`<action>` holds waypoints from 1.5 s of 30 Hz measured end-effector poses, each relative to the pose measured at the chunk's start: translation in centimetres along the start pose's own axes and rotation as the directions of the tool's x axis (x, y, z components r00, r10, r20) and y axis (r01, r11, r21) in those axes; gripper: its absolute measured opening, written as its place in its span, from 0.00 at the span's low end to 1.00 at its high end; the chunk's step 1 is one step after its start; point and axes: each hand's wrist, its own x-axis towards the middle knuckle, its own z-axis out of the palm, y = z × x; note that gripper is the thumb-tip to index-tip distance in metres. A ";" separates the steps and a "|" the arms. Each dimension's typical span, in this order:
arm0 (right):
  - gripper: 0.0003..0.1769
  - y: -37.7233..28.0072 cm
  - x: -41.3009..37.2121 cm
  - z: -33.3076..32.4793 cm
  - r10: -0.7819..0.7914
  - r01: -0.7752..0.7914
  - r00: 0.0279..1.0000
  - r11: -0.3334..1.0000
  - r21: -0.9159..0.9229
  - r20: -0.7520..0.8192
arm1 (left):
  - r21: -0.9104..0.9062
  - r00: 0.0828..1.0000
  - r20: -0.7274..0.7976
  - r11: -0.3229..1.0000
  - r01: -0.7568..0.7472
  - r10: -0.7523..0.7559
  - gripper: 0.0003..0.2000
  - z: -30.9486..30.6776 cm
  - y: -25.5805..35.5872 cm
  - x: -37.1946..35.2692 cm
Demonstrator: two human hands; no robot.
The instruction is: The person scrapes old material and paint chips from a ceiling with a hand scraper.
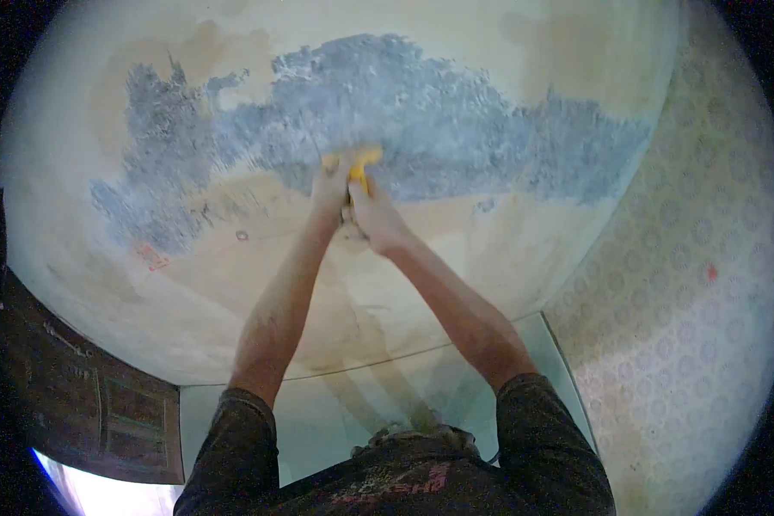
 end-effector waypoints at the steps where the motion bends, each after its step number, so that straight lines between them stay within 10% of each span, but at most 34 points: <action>1: 0.12 3.6 -0.4 -1.8 0.065 -0.065 0.998 0.997 0.036 -0.011 | -0.073 0.984 0.110 0.986 0.149 -0.140 0.18 -0.8 -5.8 -1.3; 3: 0.15 11.4 -2.8 -6.2 0.344 -0.340 0.937 0.938 0.066 -0.067 | -0.312 0.917 0.218 0.866 0.391 -0.335 0.16 -1.0 -16.1 -7.2; 5: 0.17 17.9 -8.3 -9.4 0.487 -0.490 0.865 0.872 0.002 -0.121 | -0.174 0.853 0.284 0.852 0.494 -0.437 0.18 -2.5 -25.1 -15.6; 6: 0.17 14.5 -13.0 -5.8 0.603 -0.441 0.749 0.763 0.472 -0.275 | 0.033 0.783 0.230 0.809 0.587 -0.578 0.20 -2.7 -27.3 -19.5; 8: 0.18 25.9 -18.5 -13.2 0.542 -0.528 0.841 0.815 0.236 0.011 | 0.330 0.580 0.295 0.651 0.684 -0.759 0.30 -2.4 -20.3 -26.7; 10: 0.19 27.7 -25.0 -13.5 0.568 -0.523 0.823 0.740 0.423 0.023 | 0.400 0.506 0.374 0.627 0.668 -0.778 0.26 -2.6 -20.3 -31.8; 13: 0.21 30.3 -29.3 -17.0 0.602 -0.648 0.758 0.652 0.393 0.251 | 0.265 0.572 0.447 0.713 0.650 -0.688 0.22 -3.5 -25.2 -39.2; 15: 0.26 26.6 -30.8 -16.3 0.720 -0.719 0.694 0.693 -0.048 0.002 | 0.280 0.618 0.495 0.786 0.551 -0.610 0.20 -3.4 -21.8 -41.6; 17: 0.28 24.5 -31.6 -16.1 0.693 -0.671 0.719 0.712 -0.209 0.051 | 0.031 0.435 0.406 0.488 0.872 -0.804 0.16 -3.3 -21.0 -43.4; 19: 0.34 25.8 -31.3 -17.0 0.738 -0.632 0.669 0.628 -0.454 0.089 | 0.063 0.446 0.370 0.501 0.863 -0.815 0.17 -3.3 -18.7 -44.0; 26: 0.35 26.7 -33.5 -18.2 0.680 -0.508 0.731 0.602 -0.616 0.062 | 0.055 0.482 0.233 0.506 0.860 -0.845 0.17 -1.6 -16.1 -46.9; 29: 0.33 23.4 -35.7 -20.0 0.714 -0.596 0.693 0.649 -0.474 0.106 | 0.127 0.457 0.228 0.492 0.862 -0.860 0.18 1.2 -13.2 -47.6; 30: 0.30 25.4 -36.2 -22.0 0.719 -0.744 0.635 0.668 -0.028 0.282 | 0.193 0.438 0.252 0.488 0.851 -0.863 0.20 2.4 -11.8 -47.5; 31: 0.27 26.0 -36.9 -23.3 0.644 -0.781 0.623 0.477 0.403 0.444 | 0.194 0.428 0.247 0.477 0.857 -0.869 0.20 3.7 -10.8 -47.6; 32: 0.27 26.4 -37.8 -24.6 0.650 -0.785 0.617 0.467 0.407 0.444 | 0.155 0.496 0.289 0.551 0.820 -0.819 0.22 5.0 -9.8 -47.6; 34: 0.24 24.4 -38.5 -26.7 0.120 -0.648 0.729 -0.195 0.736 0.673 | 0.104 0.552 0.329 0.610 0.785 -0.766 0.23 6.9 -9.0 -47.9; 41: 0.21 21.6 -40.5 -30.7 0.478 -0.488 0.780 0.060 0.871 0.404 | -0.167 0.515 0.291 0.487 0.857 -0.806 0.18 8.8 -13.0 -49.2; 42: 0.21 21.8 -41.1 -30.8 0.585 -0.520 0.770 0.347 0.780 0.253 | -0.179 0.519 0.297 0.487 0.855 -0.801 0.18 8.6 -14.2 -49.5; 43: 0.21 21.4 -41.2 -30.8 0.635 -0.545 0.769 0.589 0.597 0.075 | 0.441 0.808 0.251 0.806 0.394 -0.533 0.17 8.4 -15.5 -49.8; 44: 0.21 20.8 -41.0 -30.9 0.634 -0.546 0.770 0.599 0.586 0.070 | 0.810 0.880 0.436 0.508 -0.293 -0.187 0.16 8.2 -16.7 -49.9; 45: 0.20 19.5 -41.2 -30.5 0.606 -0.552 0.795 0.737 0.390 -0.020 | 0.806 0.884 0.431 0.517 -0.288 -0.179 0.16 8.4 -16.9 -49.6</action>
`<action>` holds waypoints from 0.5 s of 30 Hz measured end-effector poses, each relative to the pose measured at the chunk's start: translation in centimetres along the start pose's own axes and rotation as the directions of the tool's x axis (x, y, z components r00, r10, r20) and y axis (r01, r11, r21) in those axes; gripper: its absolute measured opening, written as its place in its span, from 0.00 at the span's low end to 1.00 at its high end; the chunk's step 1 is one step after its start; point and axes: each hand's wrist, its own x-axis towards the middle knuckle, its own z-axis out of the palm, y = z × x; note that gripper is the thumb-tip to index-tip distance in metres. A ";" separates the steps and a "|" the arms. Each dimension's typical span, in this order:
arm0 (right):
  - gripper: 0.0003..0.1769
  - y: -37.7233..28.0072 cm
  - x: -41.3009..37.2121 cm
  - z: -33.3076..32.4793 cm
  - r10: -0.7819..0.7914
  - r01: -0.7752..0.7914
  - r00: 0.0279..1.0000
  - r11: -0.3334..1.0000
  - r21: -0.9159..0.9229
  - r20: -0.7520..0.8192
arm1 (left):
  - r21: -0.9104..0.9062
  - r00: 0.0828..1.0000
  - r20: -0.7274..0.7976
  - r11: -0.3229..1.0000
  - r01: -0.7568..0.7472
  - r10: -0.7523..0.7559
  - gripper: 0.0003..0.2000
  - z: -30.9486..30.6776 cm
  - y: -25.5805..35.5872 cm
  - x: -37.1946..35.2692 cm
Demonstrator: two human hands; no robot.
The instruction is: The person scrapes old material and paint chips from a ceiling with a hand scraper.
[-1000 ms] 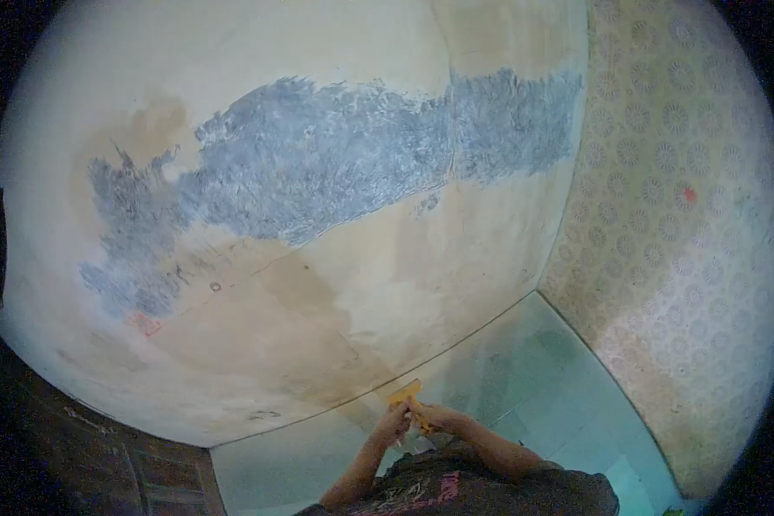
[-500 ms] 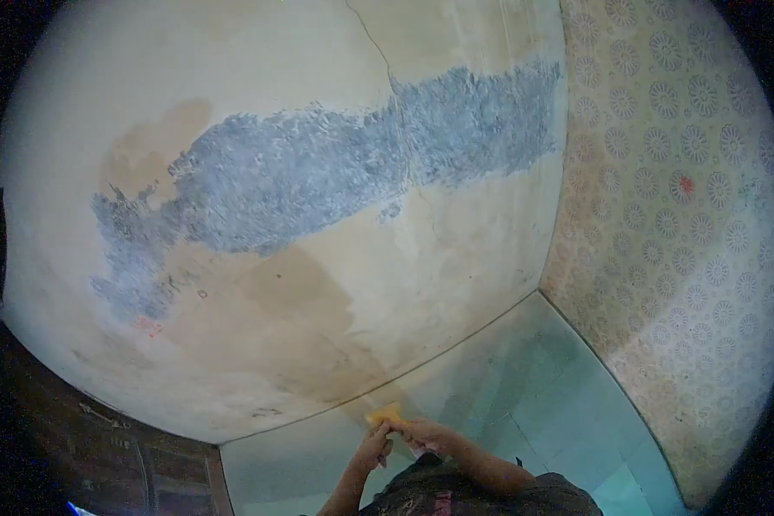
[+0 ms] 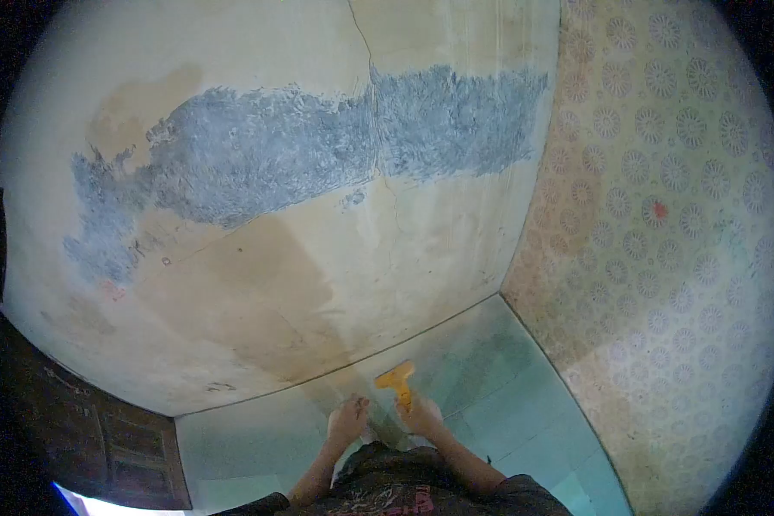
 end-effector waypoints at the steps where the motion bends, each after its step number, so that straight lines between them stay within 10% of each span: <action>1: 0.19 -0.4 -1.2 1.1 -0.081 0.068 0.996 0.972 -0.223 -0.049 | -0.348 0.968 0.158 0.907 0.238 -0.194 0.14 -0.5 0.1 0.3; 3: 0.17 -1.5 -2.9 3.0 -0.267 0.160 0.961 0.758 -0.633 -0.077 | -0.610 0.886 0.357 0.644 0.462 -0.297 0.13 -2.0 0.5 1.8; 5: 0.16 -1.8 -3.0 3.2 -0.347 0.170 0.936 0.584 -0.794 -0.055 | -0.752 0.672 0.600 -0.020 0.658 -0.435 0.13 -4.5 1.5 3.0; 6: 0.15 -1.9 -2.6 3.1 -0.292 0.126 0.950 0.681 -0.721 -0.109 | -0.755 0.671 0.597 -0.027 0.655 -0.439 0.13 -5.1 1.9 3.5; 8: 0.15 -2.1 -2.1 3.2 -0.218 0.072 0.964 0.765 -0.641 -0.152 | -0.565 0.918 0.054 0.746 0.352 -0.393 0.12 -5.9 2.8 3.9; 12: 0.15 -4.1 -0.3 5.4 -0.289 0.135 0.946 0.762 -0.633 -0.146 | -0.584 0.933 0.018 0.753 0.301 -0.360 0.13 -9.1 3.2 4.9; 14: 0.14 -5.4 1.0 7.0 -0.322 0.179 0.941 0.729 -0.661 -0.100 | -0.840 0.792 0.410 0.151 0.521 -0.453 0.15 -11.6 3.7 5.3; 15: 0.13 -5.8 1.7 7.7 -0.340 0.217 0.938 0.731 -0.647 -0.070 | -0.853 0.791 0.384 0.145 0.502 -0.476 0.15 -11.8 3.0 5.6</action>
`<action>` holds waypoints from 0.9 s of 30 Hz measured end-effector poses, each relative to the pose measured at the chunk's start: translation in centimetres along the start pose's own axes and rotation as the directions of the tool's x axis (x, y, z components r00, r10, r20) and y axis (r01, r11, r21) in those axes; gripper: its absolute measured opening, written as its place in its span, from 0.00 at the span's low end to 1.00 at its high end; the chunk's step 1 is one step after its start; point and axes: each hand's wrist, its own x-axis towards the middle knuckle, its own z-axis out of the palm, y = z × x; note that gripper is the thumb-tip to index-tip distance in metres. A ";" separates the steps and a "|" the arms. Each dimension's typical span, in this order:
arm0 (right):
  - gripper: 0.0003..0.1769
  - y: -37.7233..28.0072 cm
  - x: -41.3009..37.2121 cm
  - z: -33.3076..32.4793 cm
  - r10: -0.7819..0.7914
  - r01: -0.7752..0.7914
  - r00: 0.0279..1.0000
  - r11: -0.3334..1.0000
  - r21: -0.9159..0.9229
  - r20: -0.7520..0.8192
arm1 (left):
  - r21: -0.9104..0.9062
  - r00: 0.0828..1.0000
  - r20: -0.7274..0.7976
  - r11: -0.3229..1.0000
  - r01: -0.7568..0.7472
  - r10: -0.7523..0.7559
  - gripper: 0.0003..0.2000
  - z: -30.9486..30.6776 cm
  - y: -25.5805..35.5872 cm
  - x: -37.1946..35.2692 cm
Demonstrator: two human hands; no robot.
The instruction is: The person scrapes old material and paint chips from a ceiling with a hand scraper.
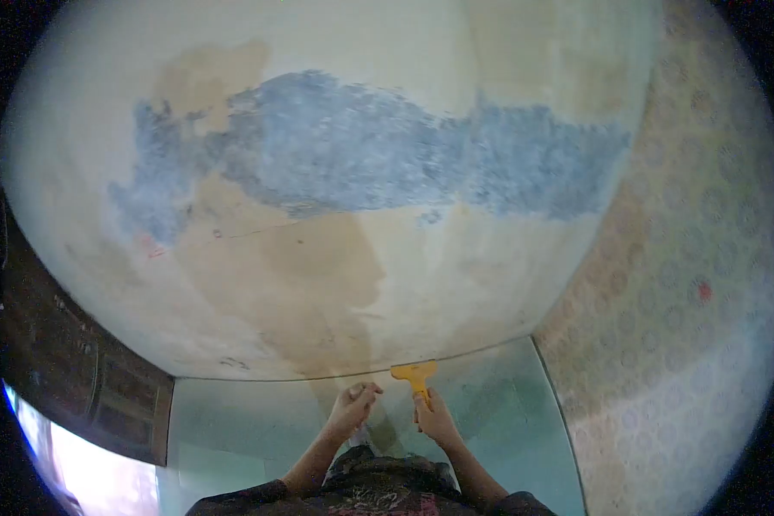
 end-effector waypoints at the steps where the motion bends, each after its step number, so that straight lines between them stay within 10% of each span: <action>1: 0.13 -0.8 0.5 0.7 -0.029 0.029 1.000 0.999 0.023 0.006 | 0.048 0.997 0.037 0.996 -0.076 0.074 0.17 -0.5 -0.1 0.5; 10: 0.07 -12.4 4.6 13.2 -0.145 0.053 0.955 0.941 0.333 0.257 | -0.013 0.947 -0.073 0.949 -0.314 0.312 0.17 -6.2 7.1 4.0; 15: 0.13 -16.5 8.0 18.5 -0.228 0.064 0.890 0.920 0.387 0.395 | 0.021 0.724 -0.068 0.726 -0.687 0.686 0.18 -9.9 14.7 7.2; 19: 0.17 -23.5 10.6 21.1 -0.264 0.095 0.870 0.919 0.382 0.417 | -0.037 0.844 0.134 0.853 -0.520 0.520 0.20 -13.4 23.8 6.9; 27: 0.19 -34.3 17.2 26.0 -0.510 0.233 0.796 0.756 0.612 0.327 | 0.106 0.716 0.072 0.708 -0.698 0.694 0.20 -16.2 35.4 13.8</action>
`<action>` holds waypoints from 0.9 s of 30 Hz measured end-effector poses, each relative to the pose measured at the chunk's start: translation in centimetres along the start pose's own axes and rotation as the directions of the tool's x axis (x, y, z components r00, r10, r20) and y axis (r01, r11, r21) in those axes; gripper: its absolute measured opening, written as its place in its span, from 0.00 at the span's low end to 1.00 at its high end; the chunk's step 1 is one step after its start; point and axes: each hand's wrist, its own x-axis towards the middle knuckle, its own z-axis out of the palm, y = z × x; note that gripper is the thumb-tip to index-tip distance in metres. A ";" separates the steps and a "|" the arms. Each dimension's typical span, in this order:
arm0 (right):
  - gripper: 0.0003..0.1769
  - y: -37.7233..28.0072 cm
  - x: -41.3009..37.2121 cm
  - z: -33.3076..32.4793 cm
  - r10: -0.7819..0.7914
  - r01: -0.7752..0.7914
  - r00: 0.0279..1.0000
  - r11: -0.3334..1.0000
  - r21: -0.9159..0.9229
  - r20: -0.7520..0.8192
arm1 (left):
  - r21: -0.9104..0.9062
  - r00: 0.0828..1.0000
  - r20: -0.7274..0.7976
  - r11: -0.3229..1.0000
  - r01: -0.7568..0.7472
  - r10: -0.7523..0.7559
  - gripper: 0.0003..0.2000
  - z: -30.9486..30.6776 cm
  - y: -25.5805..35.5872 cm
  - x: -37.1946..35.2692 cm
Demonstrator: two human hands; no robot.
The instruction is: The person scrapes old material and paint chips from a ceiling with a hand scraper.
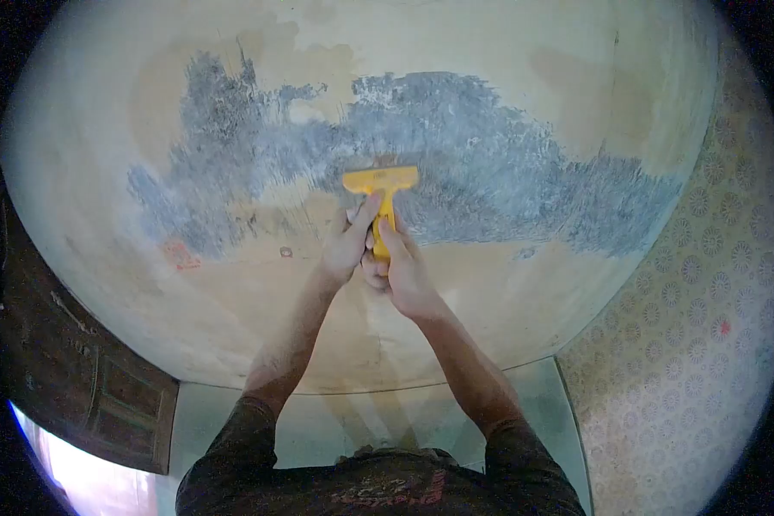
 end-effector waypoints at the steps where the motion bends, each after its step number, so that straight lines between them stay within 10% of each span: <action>1: 0.19 -0.2 1.1 0.0 -0.005 0.005 1.000 1.000 -0.002 -0.006 | -0.002 1.000 0.008 1.000 0.000 0.000 0.20 -0.4 0.3 0.9; 27: 0.16 -3.5 5.9 2.0 -0.088 0.074 0.990 0.989 -0.126 -0.108 | -0.121 0.991 -0.052 0.984 -0.128 0.122 0.23 0.4 3.7 6.9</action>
